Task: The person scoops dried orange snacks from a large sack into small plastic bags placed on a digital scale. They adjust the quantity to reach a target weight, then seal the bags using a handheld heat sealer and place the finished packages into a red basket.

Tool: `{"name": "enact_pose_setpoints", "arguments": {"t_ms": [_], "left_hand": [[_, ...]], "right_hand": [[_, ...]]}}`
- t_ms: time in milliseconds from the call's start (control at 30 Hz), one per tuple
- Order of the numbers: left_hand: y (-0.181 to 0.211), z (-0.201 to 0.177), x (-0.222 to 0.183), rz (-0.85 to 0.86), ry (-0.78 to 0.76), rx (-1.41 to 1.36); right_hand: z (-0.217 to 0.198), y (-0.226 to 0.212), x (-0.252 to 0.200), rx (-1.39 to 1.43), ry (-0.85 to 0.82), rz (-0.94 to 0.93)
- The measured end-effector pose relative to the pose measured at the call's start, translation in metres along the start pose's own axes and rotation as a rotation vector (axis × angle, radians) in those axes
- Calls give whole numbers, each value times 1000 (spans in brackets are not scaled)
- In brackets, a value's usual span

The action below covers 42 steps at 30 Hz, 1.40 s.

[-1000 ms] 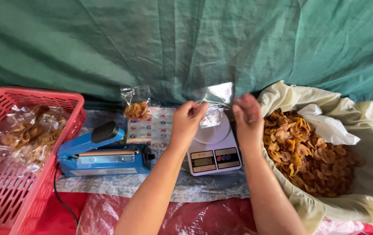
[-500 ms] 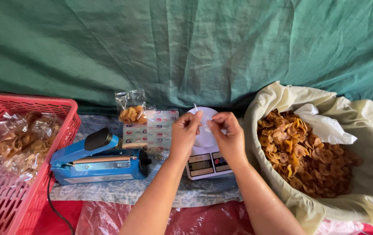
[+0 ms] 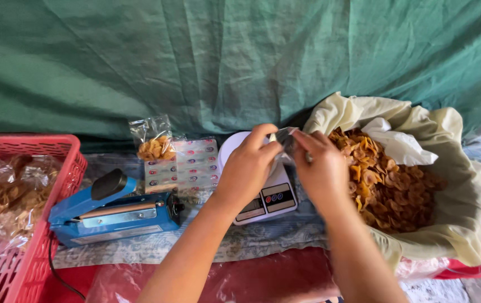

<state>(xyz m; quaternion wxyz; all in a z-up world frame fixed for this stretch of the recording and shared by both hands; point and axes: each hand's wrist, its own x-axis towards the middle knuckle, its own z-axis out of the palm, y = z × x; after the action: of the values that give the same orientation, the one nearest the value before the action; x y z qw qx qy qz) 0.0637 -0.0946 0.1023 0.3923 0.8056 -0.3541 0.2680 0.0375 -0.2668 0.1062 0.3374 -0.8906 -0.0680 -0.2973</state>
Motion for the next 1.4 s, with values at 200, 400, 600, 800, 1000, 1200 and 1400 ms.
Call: {"name": "enact_pose_setpoints", "arguments": {"t_ms": [200,400,600,800,1000,1200,1400], "left_hand": [[-8,24,27,14,-124,-23],[-8,44,33,-92,-395,117],[-2,33,37,-80,-263,-14],[4,47,37,-100,-137,-52],[10,57,27,-219,-118,-112],[2,59,19,-243,-31,-226],[-1,60,12,-285,-32,-265]], "right_hand": [[-78,69,-4,-440,-337,443],[-75,155,-15,-649,-528,346],[-80,207,-19,-366,-557,323],[-88,143,-8,645,-235,474],[-46,51,12,456,-325,241],[-59,25,33,-98,-468,190],[-90,97,18,118,-277,199]]}}
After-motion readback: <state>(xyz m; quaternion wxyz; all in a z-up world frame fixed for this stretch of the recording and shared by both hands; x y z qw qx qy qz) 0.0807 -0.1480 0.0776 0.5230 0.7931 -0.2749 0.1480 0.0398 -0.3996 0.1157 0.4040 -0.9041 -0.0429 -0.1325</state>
